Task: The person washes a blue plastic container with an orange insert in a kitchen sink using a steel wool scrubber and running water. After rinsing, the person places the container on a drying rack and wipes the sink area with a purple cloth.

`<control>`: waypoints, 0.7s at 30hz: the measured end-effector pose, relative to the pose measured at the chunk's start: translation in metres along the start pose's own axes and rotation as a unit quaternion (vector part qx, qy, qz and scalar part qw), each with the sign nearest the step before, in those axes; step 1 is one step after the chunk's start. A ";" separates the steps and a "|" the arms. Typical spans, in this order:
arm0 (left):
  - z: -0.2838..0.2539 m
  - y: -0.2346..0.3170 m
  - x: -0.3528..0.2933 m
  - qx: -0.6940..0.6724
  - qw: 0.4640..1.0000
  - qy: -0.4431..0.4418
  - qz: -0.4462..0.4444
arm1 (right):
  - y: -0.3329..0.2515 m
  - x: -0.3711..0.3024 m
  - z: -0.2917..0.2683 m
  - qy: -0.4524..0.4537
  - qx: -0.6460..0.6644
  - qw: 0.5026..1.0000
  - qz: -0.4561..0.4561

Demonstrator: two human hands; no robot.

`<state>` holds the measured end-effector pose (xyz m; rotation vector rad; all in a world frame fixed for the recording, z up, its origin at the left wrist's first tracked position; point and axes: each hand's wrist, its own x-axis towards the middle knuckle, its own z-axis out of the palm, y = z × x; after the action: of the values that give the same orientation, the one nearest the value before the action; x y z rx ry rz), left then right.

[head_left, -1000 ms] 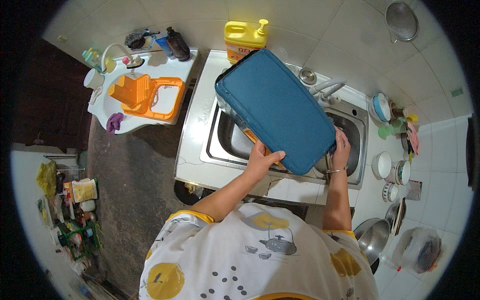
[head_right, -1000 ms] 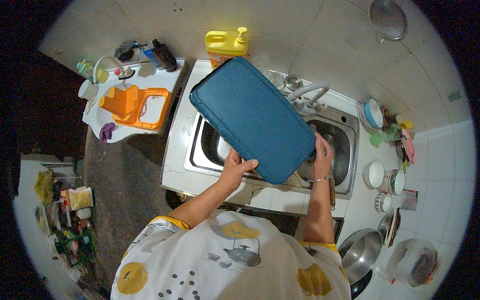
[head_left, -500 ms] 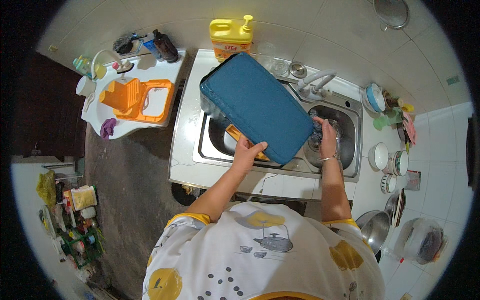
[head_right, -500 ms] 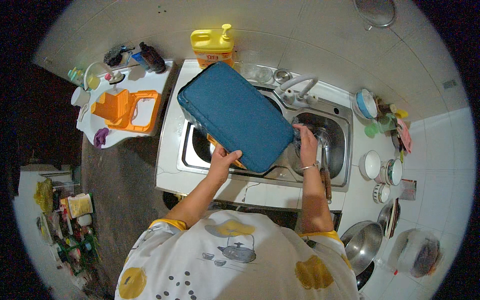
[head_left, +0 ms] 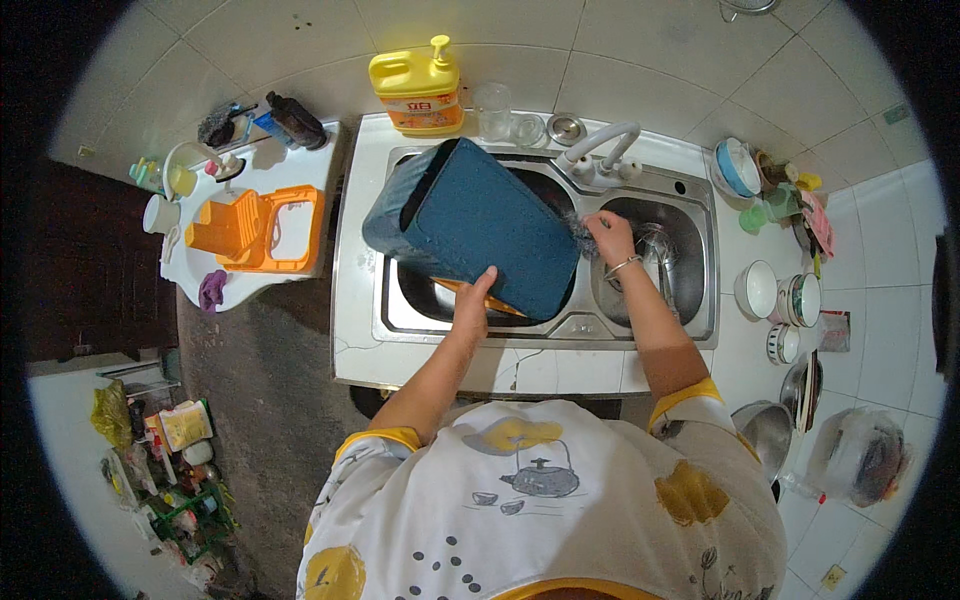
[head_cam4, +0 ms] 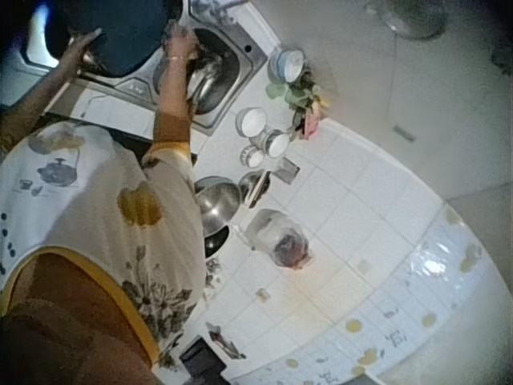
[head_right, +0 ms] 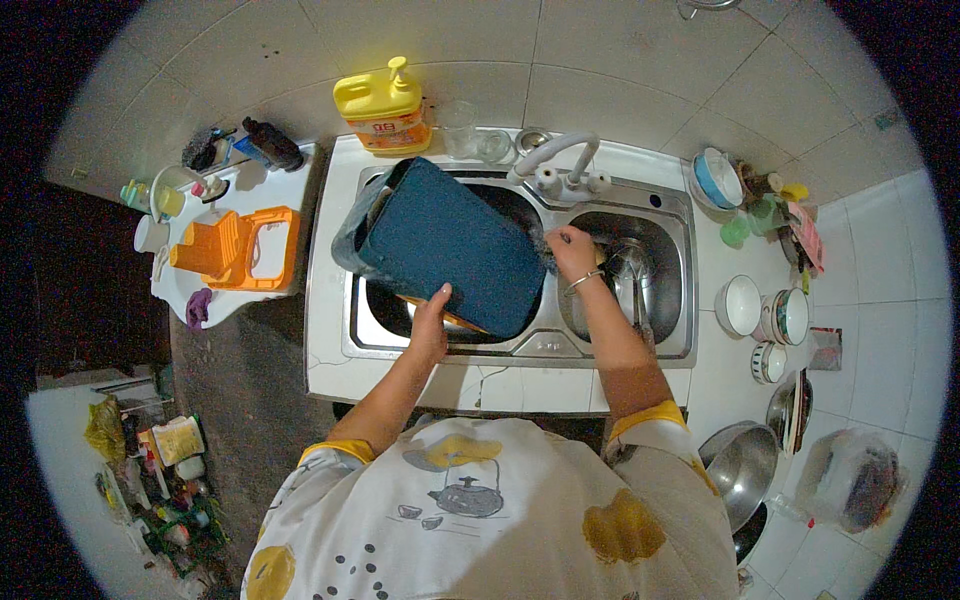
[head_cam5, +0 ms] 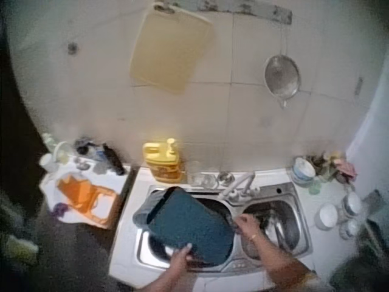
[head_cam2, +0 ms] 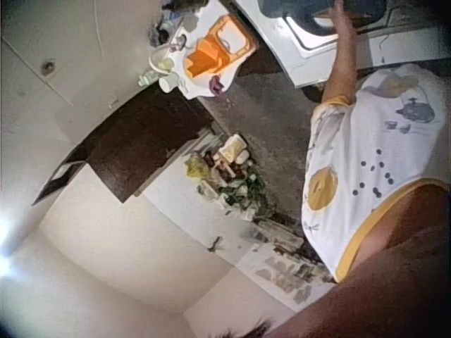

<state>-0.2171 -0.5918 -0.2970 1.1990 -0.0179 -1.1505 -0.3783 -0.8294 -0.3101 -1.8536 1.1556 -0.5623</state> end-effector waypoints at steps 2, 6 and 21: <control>0.005 -0.006 -0.004 0.021 0.999 0.046 0.004 | -0.002 0.021 0.000 0.058 -0.042 0.997 -0.022; 0.015 -0.004 -0.006 -0.013 0.999 0.040 0.017 | -0.036 0.080 0.003 0.129 -0.132 0.983 -0.019; -0.019 0.034 -0.046 0.114 0.982 0.027 -0.147 | -0.050 0.089 0.006 -0.014 -0.174 0.985 0.008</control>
<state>-0.2058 -0.5491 -0.2556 1.4721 0.0729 -1.4003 -0.3073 -0.8946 -0.2761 -2.1360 1.3143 -0.3384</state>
